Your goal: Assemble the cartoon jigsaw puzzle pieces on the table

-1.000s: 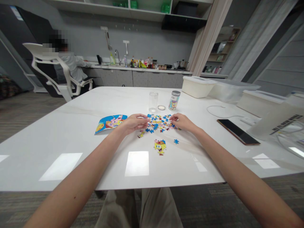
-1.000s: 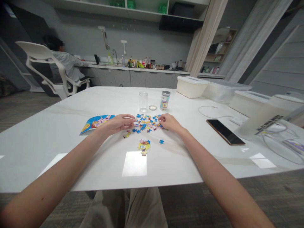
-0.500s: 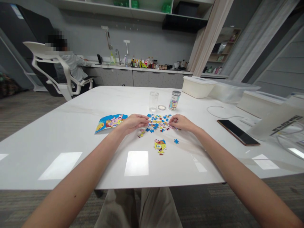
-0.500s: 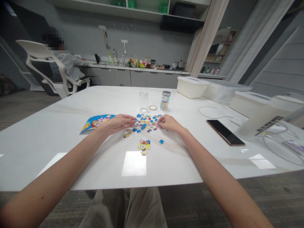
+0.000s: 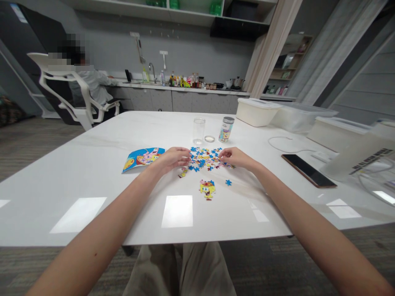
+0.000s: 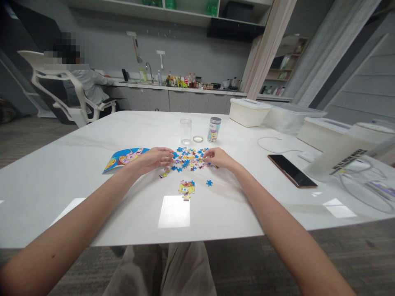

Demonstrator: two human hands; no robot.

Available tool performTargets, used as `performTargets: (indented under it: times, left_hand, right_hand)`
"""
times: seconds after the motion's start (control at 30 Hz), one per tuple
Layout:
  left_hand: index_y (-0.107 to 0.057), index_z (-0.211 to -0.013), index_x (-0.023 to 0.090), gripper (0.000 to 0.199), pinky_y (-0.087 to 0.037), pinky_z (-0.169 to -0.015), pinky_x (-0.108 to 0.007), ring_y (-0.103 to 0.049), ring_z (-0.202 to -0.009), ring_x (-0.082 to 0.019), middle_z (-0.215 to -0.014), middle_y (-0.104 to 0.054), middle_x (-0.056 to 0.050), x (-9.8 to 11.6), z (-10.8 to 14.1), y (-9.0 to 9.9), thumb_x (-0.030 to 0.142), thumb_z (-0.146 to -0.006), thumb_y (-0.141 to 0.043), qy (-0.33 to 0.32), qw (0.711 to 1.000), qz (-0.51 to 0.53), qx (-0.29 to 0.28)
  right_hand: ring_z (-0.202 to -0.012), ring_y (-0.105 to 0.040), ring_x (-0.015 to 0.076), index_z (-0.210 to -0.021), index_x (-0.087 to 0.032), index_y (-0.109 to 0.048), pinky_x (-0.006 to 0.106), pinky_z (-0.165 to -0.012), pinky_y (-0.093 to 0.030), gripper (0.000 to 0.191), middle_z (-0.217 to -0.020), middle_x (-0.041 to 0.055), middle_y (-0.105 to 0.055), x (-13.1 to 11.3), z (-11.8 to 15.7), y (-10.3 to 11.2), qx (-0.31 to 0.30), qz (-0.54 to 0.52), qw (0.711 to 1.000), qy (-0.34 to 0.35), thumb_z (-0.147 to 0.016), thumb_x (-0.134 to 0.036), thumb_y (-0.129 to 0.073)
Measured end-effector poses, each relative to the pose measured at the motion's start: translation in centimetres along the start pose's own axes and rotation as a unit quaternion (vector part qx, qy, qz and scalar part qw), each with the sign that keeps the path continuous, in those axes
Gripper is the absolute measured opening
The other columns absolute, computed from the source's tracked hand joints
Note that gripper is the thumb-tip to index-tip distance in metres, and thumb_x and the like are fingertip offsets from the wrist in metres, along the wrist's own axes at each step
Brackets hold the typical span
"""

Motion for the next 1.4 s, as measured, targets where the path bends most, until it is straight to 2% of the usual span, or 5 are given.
performTargets:
  times: [0.23,0.6,0.9,1.2,1.4]
  left_hand:
    - [-0.058,-0.08,0.013,0.013,-0.048,-0.055,-0.023,-0.064,-0.061,-0.014,-0.065,-0.063,-0.004,-0.2,0.0,-0.1,0.01,-0.074,-0.069,0.004,1.0,-0.005,-0.022]
    - [-0.059,-0.074,0.011,0.011,-0.052,-0.07,-0.024,-0.065,-0.065,-0.012,-0.07,-0.066,-0.005,-0.2,-0.2,-0.2,0.003,-0.076,-0.065,0.002,1.0,0.024,-0.016]
    - [-0.059,-0.076,0.013,0.018,-0.051,-0.065,-0.024,-0.061,-0.059,-0.01,-0.064,-0.064,-0.002,-0.3,-0.3,0.1,0.003,-0.069,-0.073,-0.017,0.999,0.016,-0.039]
    - [-0.063,-0.07,0.011,0.011,-0.052,-0.074,-0.025,-0.064,-0.068,-0.011,-0.072,-0.066,-0.005,-0.5,-0.7,0.1,0.008,-0.071,-0.074,0.001,0.999,0.016,-0.042]
    - [-0.065,-0.07,0.011,0.013,-0.052,-0.077,-0.026,-0.065,-0.069,-0.012,-0.072,-0.068,-0.006,-0.7,-0.8,0.1,0.006,-0.067,-0.077,-0.007,0.998,0.023,-0.05]
  right_hand:
    - [-0.055,-0.055,0.0092,-0.078,-0.014,-0.068,0.019,-0.049,-0.04,0.009,-0.066,0.0019,-0.066,-0.3,0.3,-0.2,0.011,-0.146,0.988,-0.056,-0.07,-0.019,-0.07]
    - [-0.068,-0.058,0.008,-0.083,-0.014,-0.075,0.017,-0.057,-0.046,0.015,-0.096,0.0069,-0.072,-0.5,0.7,0.0,0.0,-0.312,0.945,-0.095,-0.076,-0.008,-0.063]
    - [-0.068,-0.062,0.0091,-0.076,-0.013,-0.074,0.017,-0.067,-0.051,0.011,-0.076,0.005,-0.071,-0.8,1.1,-0.1,-0.005,-0.335,0.934,-0.125,-0.076,-0.005,-0.067]
    - [-0.067,-0.063,0.0094,-0.069,-0.014,-0.069,0.018,-0.065,-0.05,0.015,-0.073,0.0029,-0.07,-0.9,1.2,-0.1,-0.003,-0.339,0.934,-0.113,-0.069,0.001,-0.065]
    - [-0.07,-0.065,0.0108,-0.08,-0.015,-0.068,0.019,-0.064,-0.052,0.024,-0.081,0.0021,-0.071,-1.0,1.4,0.0,0.006,-0.323,0.941,-0.104,-0.062,0.0,-0.073]
Point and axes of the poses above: each hand's wrist, its own z-axis away from the middle knuckle, its own y-axis out of the back of the hand, x = y × z, the point moved 4 cm from there along -z, towards the middle knuckle
